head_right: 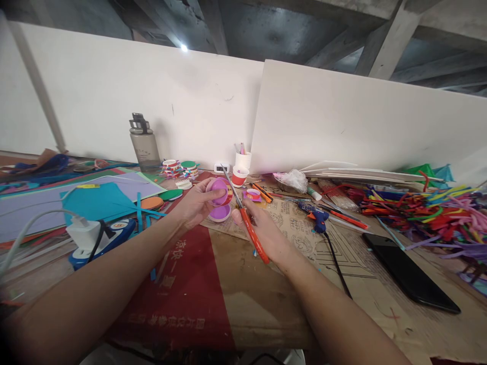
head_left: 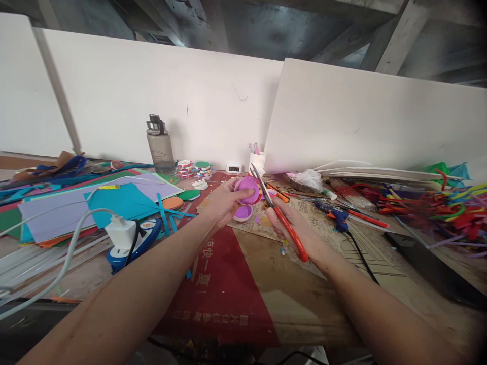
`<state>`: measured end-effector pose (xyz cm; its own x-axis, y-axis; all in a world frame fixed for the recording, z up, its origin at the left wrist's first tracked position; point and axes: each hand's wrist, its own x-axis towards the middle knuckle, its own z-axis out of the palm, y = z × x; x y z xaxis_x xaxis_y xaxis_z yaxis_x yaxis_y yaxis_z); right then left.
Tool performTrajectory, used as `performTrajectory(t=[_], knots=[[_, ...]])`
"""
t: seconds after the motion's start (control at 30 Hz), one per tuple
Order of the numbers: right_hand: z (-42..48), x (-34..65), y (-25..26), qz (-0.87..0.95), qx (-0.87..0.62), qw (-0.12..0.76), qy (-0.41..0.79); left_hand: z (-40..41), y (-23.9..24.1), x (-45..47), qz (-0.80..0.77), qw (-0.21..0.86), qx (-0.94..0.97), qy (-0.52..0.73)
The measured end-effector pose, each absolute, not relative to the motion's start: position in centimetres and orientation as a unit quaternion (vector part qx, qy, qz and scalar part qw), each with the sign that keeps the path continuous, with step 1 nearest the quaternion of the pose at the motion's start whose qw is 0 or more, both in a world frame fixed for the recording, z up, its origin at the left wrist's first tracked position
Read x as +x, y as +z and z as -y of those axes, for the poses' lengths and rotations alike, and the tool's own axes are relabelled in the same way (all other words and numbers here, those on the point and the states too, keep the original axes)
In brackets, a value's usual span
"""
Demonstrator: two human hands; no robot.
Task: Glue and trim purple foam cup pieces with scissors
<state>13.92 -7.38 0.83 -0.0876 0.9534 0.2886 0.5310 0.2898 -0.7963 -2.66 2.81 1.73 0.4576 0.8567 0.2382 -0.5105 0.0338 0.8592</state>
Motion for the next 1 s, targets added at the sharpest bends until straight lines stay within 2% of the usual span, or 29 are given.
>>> performTrajectory(t=[0.3,0.67,1.0], knots=[[7.61,13.83,1.27,0.692,-0.534,0.408,0.265,-3.24,1.99,-3.03,-0.174,0.687,0.52,0.478],[7.58,13.81,1.51,0.705,-0.548,0.394,0.218,-3.2,2.57,-3.34,-0.188,0.687,0.509,0.483],[7.44,13.99,0.61,0.691,-0.531,0.404,0.277,-3.02,1.71,-2.75,-0.178,0.683,0.516,0.485]])
